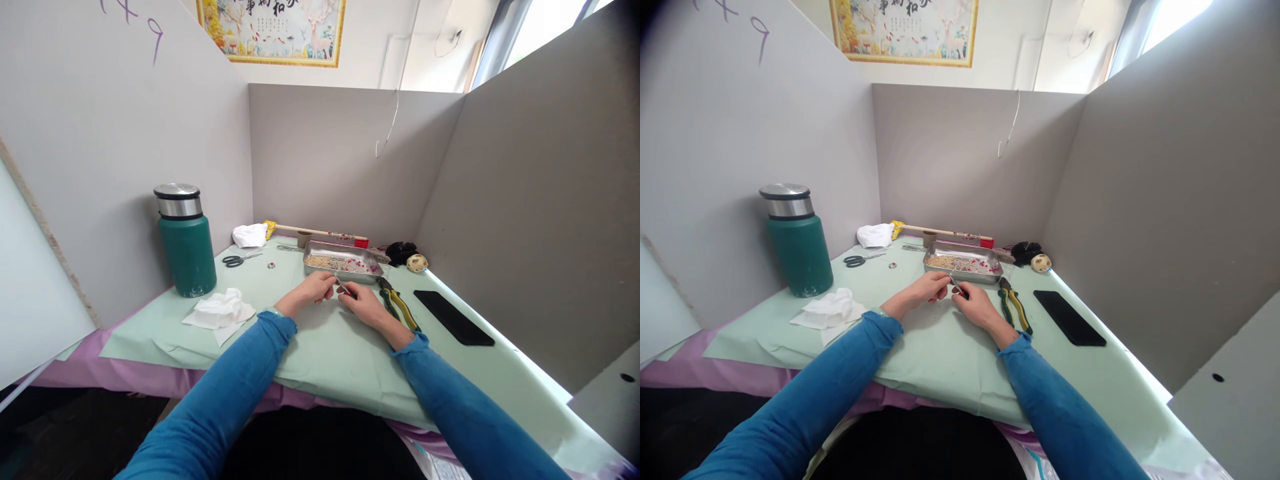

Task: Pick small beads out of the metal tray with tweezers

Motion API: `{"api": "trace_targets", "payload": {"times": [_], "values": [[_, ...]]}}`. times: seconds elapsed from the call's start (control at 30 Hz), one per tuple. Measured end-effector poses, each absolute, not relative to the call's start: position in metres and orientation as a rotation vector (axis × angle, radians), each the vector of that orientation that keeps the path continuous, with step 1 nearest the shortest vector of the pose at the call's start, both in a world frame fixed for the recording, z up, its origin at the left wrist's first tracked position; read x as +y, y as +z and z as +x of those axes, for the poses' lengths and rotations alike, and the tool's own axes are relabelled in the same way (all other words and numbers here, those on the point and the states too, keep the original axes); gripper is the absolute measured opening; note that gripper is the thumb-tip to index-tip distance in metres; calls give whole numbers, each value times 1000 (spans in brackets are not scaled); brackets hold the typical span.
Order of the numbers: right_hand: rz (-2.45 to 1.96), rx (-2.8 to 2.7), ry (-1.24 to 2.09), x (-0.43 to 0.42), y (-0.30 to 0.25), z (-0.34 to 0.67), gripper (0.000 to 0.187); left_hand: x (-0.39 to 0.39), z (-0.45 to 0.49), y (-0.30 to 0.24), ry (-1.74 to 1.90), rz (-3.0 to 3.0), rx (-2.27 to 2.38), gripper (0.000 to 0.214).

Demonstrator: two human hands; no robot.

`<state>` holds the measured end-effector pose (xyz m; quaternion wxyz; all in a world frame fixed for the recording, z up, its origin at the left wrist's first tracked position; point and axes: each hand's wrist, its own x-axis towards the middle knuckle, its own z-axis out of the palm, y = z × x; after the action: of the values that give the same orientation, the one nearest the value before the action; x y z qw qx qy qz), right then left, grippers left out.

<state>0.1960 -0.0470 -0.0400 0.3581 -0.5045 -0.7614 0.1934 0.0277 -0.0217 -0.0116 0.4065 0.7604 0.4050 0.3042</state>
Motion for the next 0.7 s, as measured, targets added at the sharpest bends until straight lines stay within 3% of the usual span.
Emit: {"api": "trace_targets", "payload": {"times": [0.7], "values": [[-1318, -1962, 442, -48, -39, 195, 27, -18, 29, -15, 768, 1936, 1044, 21]]}}
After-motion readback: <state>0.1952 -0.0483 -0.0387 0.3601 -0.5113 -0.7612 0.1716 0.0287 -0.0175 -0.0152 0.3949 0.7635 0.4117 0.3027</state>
